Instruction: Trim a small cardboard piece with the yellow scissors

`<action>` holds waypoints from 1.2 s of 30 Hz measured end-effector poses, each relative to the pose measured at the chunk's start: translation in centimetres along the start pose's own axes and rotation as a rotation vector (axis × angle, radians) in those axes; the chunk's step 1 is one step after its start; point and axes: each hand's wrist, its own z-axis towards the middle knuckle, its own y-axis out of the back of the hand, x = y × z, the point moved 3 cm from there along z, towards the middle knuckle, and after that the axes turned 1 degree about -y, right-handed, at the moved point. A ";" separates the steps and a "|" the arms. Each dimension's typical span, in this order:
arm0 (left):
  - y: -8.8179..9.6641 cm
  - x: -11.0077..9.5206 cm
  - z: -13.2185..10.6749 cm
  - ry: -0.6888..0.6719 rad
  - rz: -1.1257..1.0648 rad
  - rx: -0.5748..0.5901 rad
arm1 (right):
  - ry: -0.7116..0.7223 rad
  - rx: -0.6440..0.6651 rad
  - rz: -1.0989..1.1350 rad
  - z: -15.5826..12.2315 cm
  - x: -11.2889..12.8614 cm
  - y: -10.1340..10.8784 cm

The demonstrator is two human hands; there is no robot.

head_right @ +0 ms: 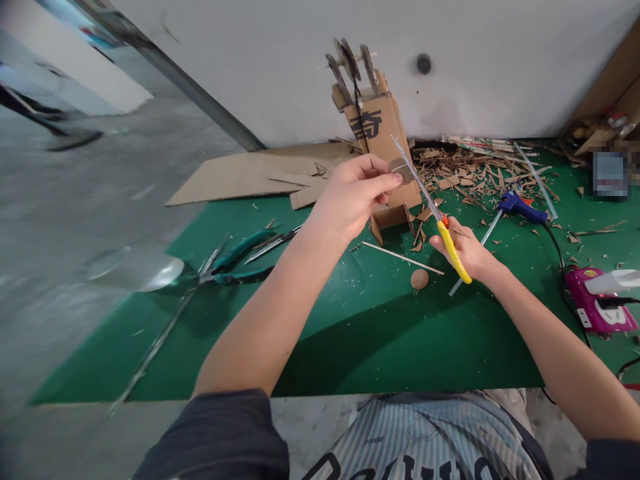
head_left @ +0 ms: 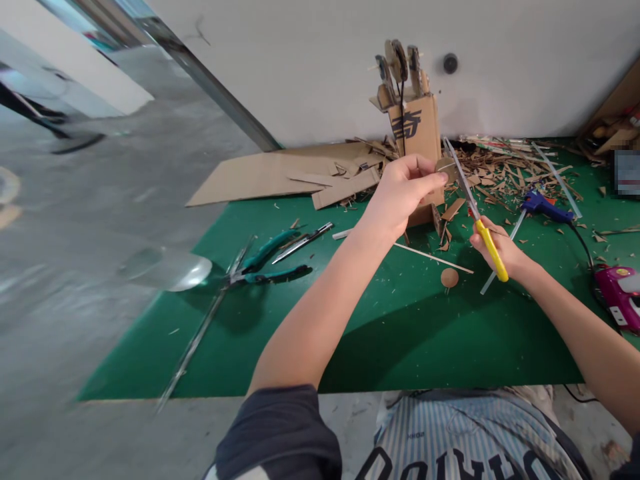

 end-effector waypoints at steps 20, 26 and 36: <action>-0.7 0.9 0.0 0.029 -0.068 0.001 | -0.012 -0.059 -0.011 0.2 1.0 0.0; -1.5 1.7 -0.2 0.011 -0.139 0.023 | -0.095 -0.098 0.031 0.2 0.9 -0.3; -1.5 1.5 -0.1 -0.071 -0.079 0.018 | -0.054 -0.064 0.008 -0.3 2.1 -0.4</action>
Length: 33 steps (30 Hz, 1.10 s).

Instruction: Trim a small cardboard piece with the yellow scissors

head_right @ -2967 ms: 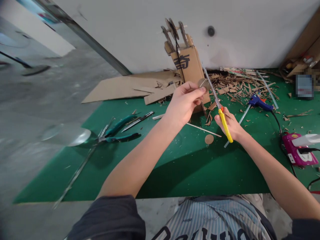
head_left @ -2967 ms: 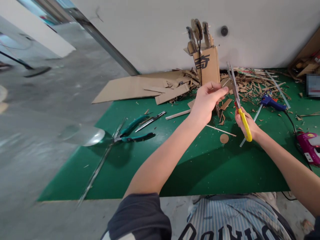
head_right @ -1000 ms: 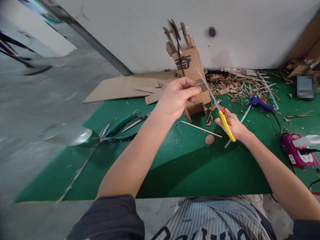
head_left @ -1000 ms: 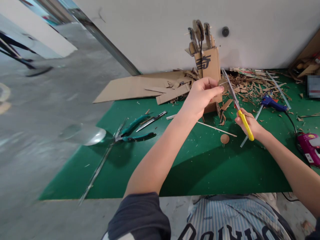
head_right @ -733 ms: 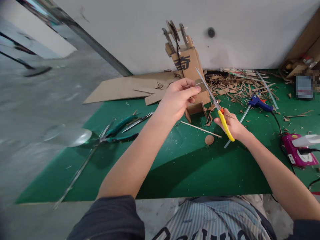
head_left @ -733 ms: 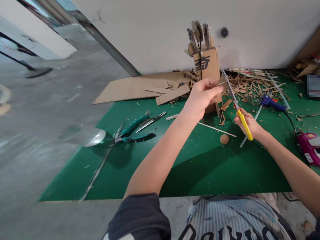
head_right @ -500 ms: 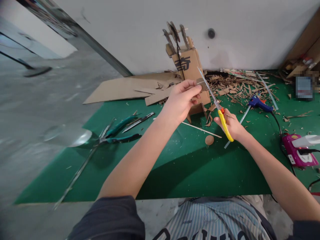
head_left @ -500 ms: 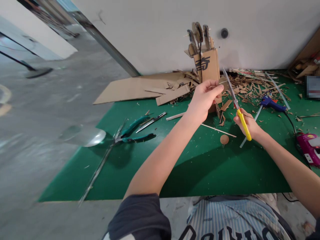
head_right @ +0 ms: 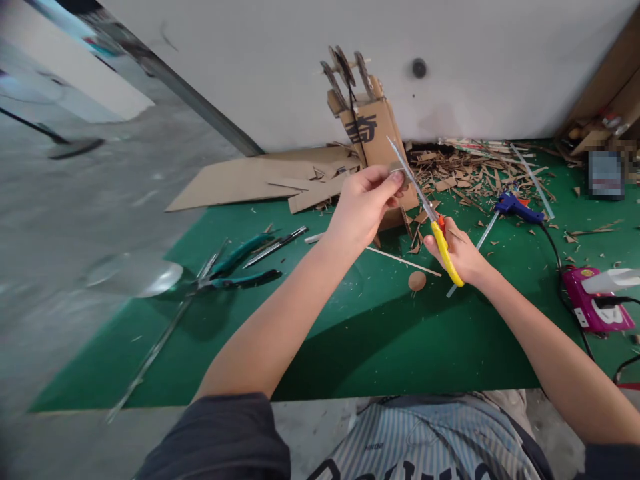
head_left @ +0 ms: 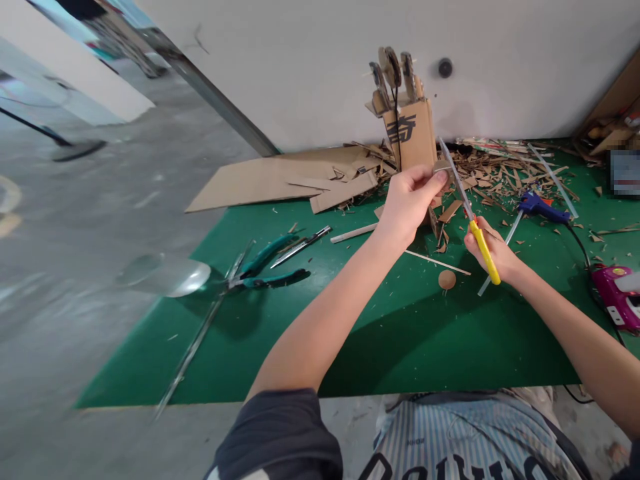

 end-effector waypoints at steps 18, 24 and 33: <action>-0.5 0.0 0.0 -0.133 0.084 0.096 | 0.084 0.102 0.005 0.1 0.1 0.0; -0.5 -0.1 -0.1 -0.144 0.107 0.107 | 0.058 0.075 0.009 0.0 -0.6 -0.2; -0.9 0.1 -0.2 -0.072 -0.012 0.131 | 0.021 0.064 0.116 -0.2 -1.2 -0.5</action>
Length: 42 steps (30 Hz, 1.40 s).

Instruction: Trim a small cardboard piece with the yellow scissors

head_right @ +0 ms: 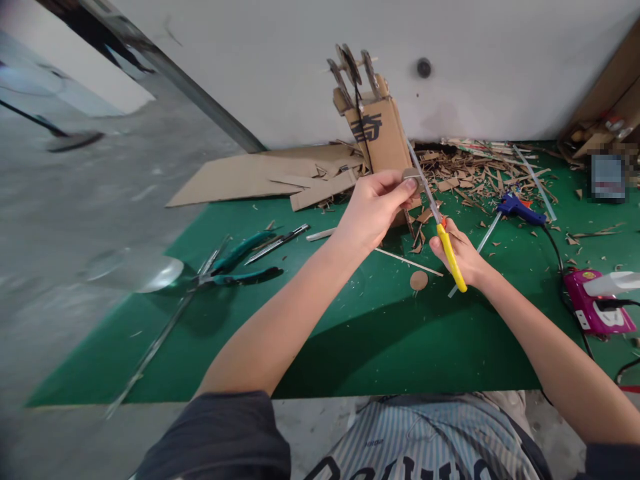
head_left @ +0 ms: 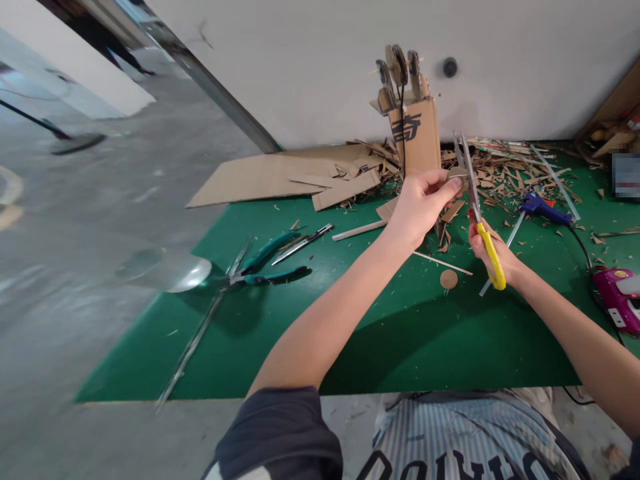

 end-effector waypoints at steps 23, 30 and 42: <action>0.8 -1.5 -0.1 -0.080 0.262 0.045 | 0.031 0.031 -0.045 -0.2 2.3 0.3; 0.9 -1.6 -0.3 -0.140 0.356 0.086 | 0.020 -0.023 -0.057 0.1 0.8 0.1; 1.0 -1.6 -0.3 -0.104 0.359 0.007 | 0.025 -0.033 -0.130 0.2 1.0 0.5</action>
